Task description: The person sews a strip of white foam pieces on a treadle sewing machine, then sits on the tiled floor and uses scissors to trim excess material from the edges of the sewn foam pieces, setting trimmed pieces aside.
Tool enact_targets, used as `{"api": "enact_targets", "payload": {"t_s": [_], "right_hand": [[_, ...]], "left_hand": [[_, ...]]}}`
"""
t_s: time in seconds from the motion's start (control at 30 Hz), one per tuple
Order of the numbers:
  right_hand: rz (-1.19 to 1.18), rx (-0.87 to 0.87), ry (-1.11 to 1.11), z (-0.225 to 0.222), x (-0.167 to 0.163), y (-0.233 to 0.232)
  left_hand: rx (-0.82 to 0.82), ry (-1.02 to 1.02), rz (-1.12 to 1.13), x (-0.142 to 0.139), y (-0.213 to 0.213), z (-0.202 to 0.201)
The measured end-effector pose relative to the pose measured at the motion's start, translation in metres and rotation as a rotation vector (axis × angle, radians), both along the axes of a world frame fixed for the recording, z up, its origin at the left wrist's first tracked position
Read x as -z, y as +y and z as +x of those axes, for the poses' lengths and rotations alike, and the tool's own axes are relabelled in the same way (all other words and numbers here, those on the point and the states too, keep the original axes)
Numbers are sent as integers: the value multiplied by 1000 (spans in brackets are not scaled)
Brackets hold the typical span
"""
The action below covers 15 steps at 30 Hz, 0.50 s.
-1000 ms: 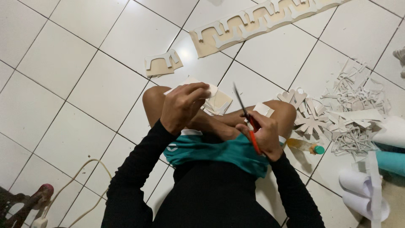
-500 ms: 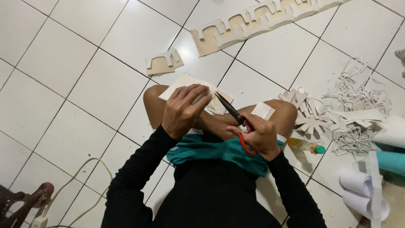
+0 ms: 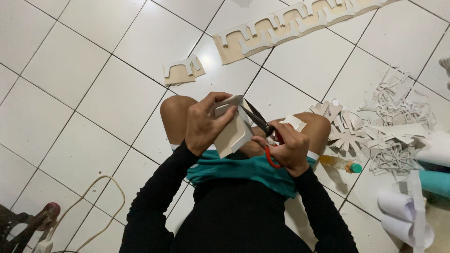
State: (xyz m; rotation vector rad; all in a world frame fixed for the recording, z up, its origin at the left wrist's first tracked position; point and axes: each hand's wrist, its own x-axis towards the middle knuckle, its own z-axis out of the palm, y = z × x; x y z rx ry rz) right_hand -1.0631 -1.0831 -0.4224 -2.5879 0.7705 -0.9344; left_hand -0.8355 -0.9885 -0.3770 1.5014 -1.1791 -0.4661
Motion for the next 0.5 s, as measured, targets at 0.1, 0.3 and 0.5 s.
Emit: {"api": "enact_targets", "payload": {"t_s": [0.1,0.3,0.5], "right_hand": [[57,-4,55,2,3,0],[218,-72,87,-4,21,-2],[511,-34,-94,-12,41,-8]], "left_hand": [[-12,-98,-34,0,0,-7],[-67,-228,-45,6,6,-10],[-124,-108,-15,34,1,7]]}}
